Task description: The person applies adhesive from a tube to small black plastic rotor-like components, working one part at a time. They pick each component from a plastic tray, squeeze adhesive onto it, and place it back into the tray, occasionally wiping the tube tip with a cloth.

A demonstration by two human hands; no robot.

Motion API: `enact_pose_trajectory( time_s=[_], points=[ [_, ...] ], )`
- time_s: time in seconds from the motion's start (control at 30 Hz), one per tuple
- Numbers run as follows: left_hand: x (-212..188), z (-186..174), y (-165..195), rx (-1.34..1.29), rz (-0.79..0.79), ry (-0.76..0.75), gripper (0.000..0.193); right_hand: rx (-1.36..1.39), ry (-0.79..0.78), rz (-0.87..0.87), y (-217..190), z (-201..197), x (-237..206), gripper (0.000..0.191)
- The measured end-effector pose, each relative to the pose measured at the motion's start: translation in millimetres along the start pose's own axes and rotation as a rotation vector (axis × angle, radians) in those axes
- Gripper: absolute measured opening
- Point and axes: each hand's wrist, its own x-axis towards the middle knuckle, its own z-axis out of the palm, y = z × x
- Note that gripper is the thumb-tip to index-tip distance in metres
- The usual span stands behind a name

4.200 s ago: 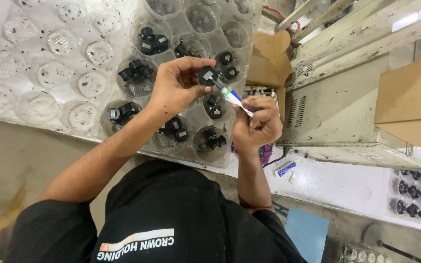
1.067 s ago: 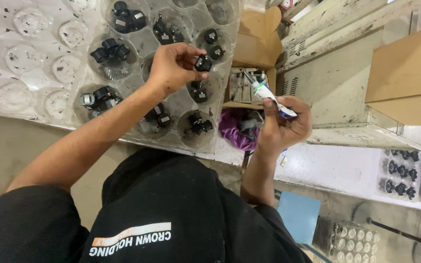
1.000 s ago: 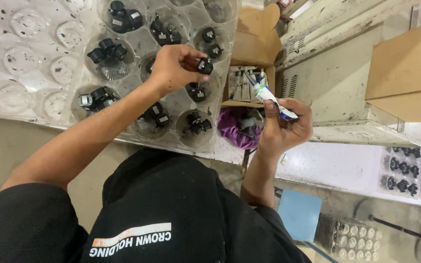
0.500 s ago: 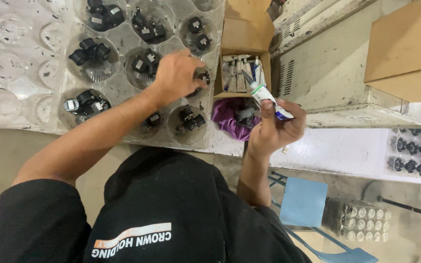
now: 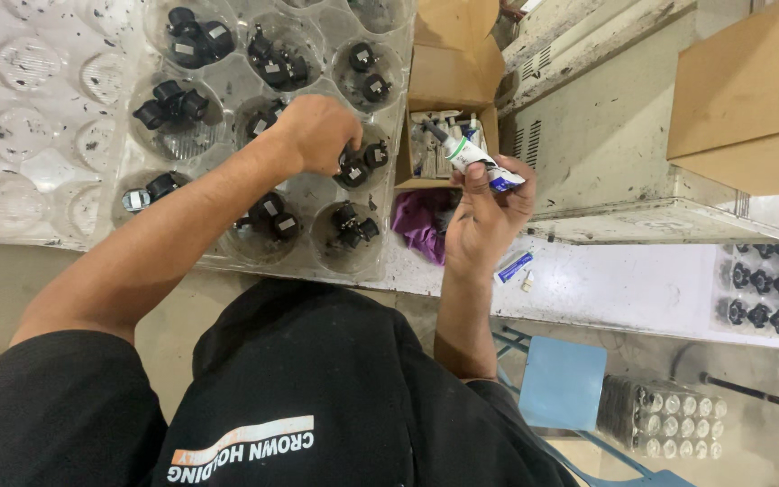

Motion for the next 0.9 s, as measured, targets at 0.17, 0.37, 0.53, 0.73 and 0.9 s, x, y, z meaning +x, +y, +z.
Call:
enact_pose_trajectory(
  time_s=[0.17,0.37,0.53,0.73,0.9],
  points=[
    [-12,-17,13,-0.051,-0.055,0.132,0.05,0.03,-0.029,-0.034,8,-1,-4,0.025],
    [-45,-43,29,-1.314,-0.191,0.531,0.052,-0.205,-0.07,-0.221,10,11,-8,0.03],
    [-53,-50,48,-1.758,-0.18,0.643,0.049,-0.47,-0.201,-0.412,-4,37,-21,0.03],
    [-71,-49,72,-1.592,-0.09,0.646,0.049,-0.532,-0.321,-0.578,-20,59,-31,0.031],
    [-79,-56,82,-1.447,-0.068,0.711,0.052,-0.575,-0.327,-0.686,-32,64,-32,0.031]
  ],
)
